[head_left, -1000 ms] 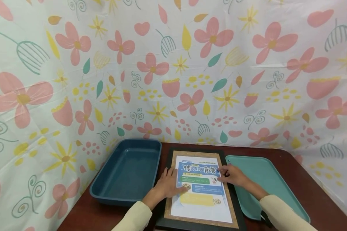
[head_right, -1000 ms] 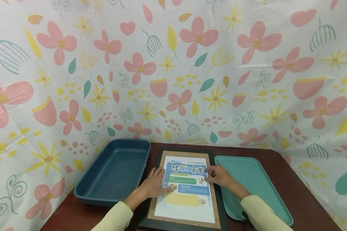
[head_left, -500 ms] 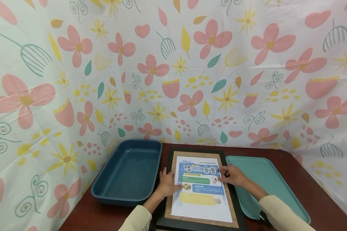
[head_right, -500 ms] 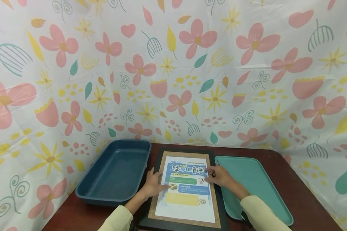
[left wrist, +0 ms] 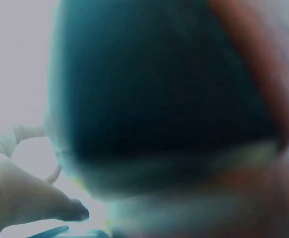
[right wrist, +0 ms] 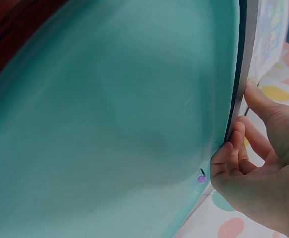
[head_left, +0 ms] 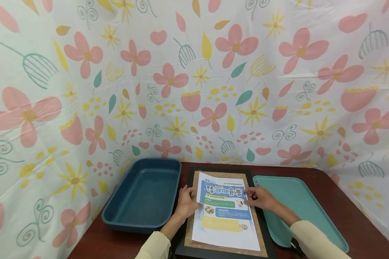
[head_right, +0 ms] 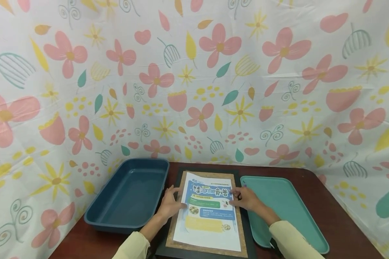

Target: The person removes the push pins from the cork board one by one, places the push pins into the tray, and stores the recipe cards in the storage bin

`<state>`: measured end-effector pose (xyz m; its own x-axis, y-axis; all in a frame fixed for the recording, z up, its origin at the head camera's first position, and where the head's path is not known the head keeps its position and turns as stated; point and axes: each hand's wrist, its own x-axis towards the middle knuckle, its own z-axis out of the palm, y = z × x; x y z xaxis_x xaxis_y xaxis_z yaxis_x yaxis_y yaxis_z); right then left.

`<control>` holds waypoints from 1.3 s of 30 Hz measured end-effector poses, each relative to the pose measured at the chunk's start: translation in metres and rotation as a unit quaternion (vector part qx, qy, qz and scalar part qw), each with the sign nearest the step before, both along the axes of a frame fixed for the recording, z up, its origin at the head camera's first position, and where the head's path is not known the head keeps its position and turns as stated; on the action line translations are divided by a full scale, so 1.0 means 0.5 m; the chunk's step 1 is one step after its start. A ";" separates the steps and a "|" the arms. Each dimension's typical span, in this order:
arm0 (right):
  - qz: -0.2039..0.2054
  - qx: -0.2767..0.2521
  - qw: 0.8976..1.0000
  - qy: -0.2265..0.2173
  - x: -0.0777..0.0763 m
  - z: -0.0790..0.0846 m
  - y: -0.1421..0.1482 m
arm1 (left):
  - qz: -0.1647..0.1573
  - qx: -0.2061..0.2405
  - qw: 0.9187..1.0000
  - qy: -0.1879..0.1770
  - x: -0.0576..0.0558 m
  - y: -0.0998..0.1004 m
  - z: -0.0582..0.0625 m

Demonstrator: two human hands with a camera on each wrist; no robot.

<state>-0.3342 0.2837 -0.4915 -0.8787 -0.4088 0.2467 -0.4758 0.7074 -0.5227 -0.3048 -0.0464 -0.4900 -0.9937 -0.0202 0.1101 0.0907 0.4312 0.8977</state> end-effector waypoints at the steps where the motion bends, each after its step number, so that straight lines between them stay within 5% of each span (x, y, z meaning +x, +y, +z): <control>1: -0.002 0.002 1.000 0.001 0.000 0.000 -0.001 | -0.014 0.006 1.000 0.007 0.001 -0.002 0.003; 5: -0.006 0.000 1.000 0.005 0.003 0.001 -0.005 | -0.085 0.055 0.995 0.008 0.011 -0.012 0.012; 8: -0.003 -0.001 1.000 0.010 0.004 0.001 -0.006 | -0.104 0.083 0.991 0.003 0.017 -0.016 0.008; 16: 0.029 -0.015 0.999 0.010 -0.002 -0.005 0.002 | -0.042 0.115 0.992 0.038 0.008 -0.013 -0.007; 25: 0.028 -0.001 1.000 0.014 -0.010 -0.005 0.010 | -0.004 0.136 0.990 0.039 0.010 -0.056 0.052; 35: 0.055 -0.017 0.998 0.022 0.001 -0.005 0.016 | 0.020 0.201 0.979 0.013 -0.010 -0.195 0.146; 39: 0.046 -0.020 0.999 0.001 0.004 -0.003 0.014 | 0.043 0.176 0.983 -0.009 -0.025 -0.275 0.166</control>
